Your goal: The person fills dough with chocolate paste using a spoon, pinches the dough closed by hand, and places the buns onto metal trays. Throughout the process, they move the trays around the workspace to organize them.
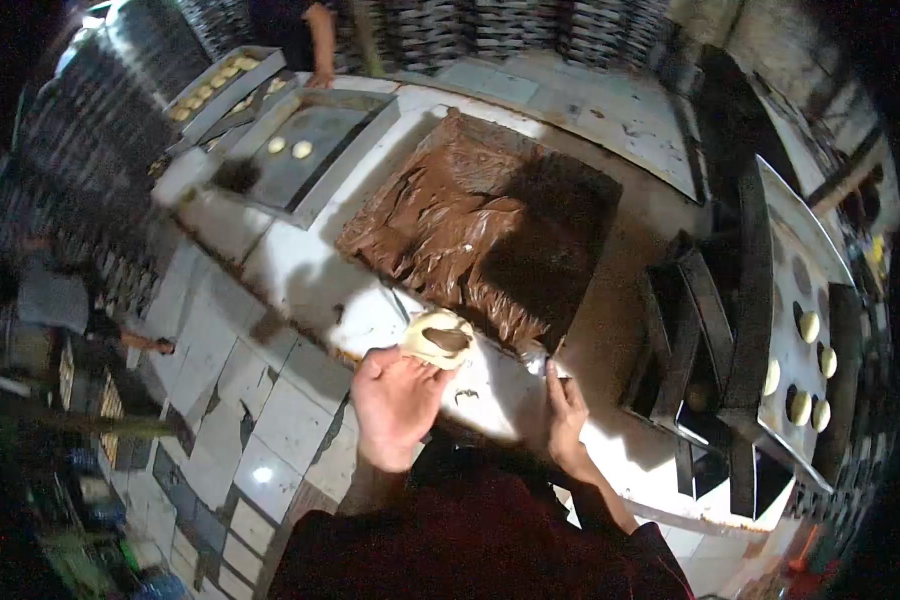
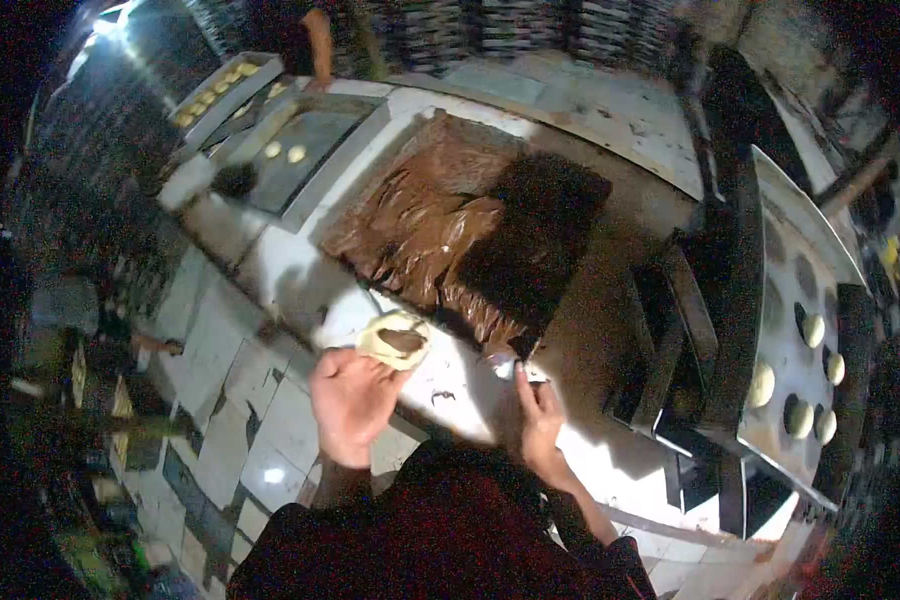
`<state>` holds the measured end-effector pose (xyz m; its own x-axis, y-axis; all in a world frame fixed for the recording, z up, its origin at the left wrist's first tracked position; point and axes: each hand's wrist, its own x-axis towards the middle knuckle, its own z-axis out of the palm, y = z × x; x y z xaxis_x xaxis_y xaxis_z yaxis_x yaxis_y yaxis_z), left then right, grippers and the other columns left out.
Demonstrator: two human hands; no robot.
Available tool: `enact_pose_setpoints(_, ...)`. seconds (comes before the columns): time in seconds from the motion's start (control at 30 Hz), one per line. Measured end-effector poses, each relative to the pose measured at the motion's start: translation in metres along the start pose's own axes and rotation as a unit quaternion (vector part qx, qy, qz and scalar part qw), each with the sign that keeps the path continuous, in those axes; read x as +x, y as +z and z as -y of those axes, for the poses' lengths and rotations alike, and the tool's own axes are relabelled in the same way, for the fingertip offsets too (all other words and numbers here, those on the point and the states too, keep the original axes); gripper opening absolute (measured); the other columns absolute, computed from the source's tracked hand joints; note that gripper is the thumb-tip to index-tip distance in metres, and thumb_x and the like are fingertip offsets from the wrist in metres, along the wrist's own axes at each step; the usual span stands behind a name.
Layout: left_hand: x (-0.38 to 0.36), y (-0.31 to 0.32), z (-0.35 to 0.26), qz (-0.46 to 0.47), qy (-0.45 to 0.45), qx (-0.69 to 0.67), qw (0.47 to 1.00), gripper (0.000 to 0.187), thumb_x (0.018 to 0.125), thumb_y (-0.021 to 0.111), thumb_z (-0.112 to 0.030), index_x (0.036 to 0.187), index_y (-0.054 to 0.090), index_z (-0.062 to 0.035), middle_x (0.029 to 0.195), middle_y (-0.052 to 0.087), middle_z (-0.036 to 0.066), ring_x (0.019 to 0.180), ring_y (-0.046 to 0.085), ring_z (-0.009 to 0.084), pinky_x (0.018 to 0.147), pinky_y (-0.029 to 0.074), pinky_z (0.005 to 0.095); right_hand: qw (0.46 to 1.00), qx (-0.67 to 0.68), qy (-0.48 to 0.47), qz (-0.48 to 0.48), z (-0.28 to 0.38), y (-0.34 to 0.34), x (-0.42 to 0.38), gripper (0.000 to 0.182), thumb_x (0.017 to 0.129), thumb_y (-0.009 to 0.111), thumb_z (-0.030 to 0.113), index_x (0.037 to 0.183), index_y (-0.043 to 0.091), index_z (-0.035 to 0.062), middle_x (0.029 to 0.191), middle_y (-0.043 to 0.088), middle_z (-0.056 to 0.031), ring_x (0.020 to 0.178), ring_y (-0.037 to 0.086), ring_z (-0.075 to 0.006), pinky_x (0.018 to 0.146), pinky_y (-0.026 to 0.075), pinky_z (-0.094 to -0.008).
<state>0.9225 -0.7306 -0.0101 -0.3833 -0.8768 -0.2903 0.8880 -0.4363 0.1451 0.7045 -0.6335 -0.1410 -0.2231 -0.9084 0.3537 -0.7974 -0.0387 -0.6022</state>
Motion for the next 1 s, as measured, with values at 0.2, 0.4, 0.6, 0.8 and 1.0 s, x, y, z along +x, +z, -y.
enact_pose_setpoints(0.2,-0.041,-0.004,0.076,0.032,0.142,0.202,0.969,0.050,0.079,0.049,-0.007,0.128,0.040,-0.0013,0.121,0.052,0.018,0.119,0.045,0.0328,0.106,0.029,0.0499,1.000,-0.029,0.008,0.009,-0.021,-0.007,-0.012,0.061,0.080,0.050,-0.007,0.136,0.041,0.0153,0.092,0.047,-0.0144,0.080,0.049,-0.0245,0.075,0.043,-0.0369)
enact_pose_setpoints(0.4,-0.078,-0.012,0.128,0.074,0.093,0.228,0.966,0.077,0.079,0.054,0.001,0.142,0.014,-0.0164,0.090,0.057,0.014,0.082,0.060,0.0267,0.069,0.052,0.0400,0.931,0.336,0.049,0.135,0.036,-0.070,0.012,0.023,0.090,0.053,0.017,0.101,0.061,-0.0014,0.080,0.059,-0.0117,0.075,0.053,-0.0170,0.069,0.043,-0.0307)
enact_pose_setpoints(0.6,-0.132,-0.054,0.142,0.003,-0.033,0.391,0.920,0.076,0.084,0.054,0.004,0.139,0.008,-0.0225,0.104,0.052,0.014,0.082,0.060,0.0250,0.061,0.055,0.0396,0.785,0.466,0.086,0.400,0.057,-0.103,-0.011,0.030,0.093,0.051,0.026,0.092,0.064,-0.0014,0.075,0.062,-0.0043,0.072,0.053,-0.0084,0.064,0.045,-0.0250)
enact_pose_setpoints(0.8,-0.176,-0.110,0.163,-0.092,-0.039,0.142,0.985,0.038,0.085,0.046,0.002,0.120,0.041,-0.0115,0.103,0.054,0.010,0.083,0.058,0.0197,0.063,0.051,0.0296,0.938,0.203,-0.259,0.105,0.066,-0.122,-0.127,0.034,0.064,0.078,0.016,0.092,0.063,0.0007,0.098,0.058,-0.0099,0.092,0.053,-0.0254,0.076,0.045,-0.0369)
enact_pose_setpoints(1.0,-0.244,-0.100,0.208,-0.003,-0.039,0.219,0.975,0.029,0.087,0.046,-0.001,0.116,0.049,-0.0020,0.105,0.055,0.005,0.096,0.054,0.0148,0.081,0.045,0.0261,0.962,0.194,-0.095,0.167,0.070,-0.173,-0.190,0.023,0.081,0.065,0.008,0.099,0.053,0.0010,0.083,0.062,-0.0144,0.064,0.061,-0.0282,0.056,0.048,-0.0332)
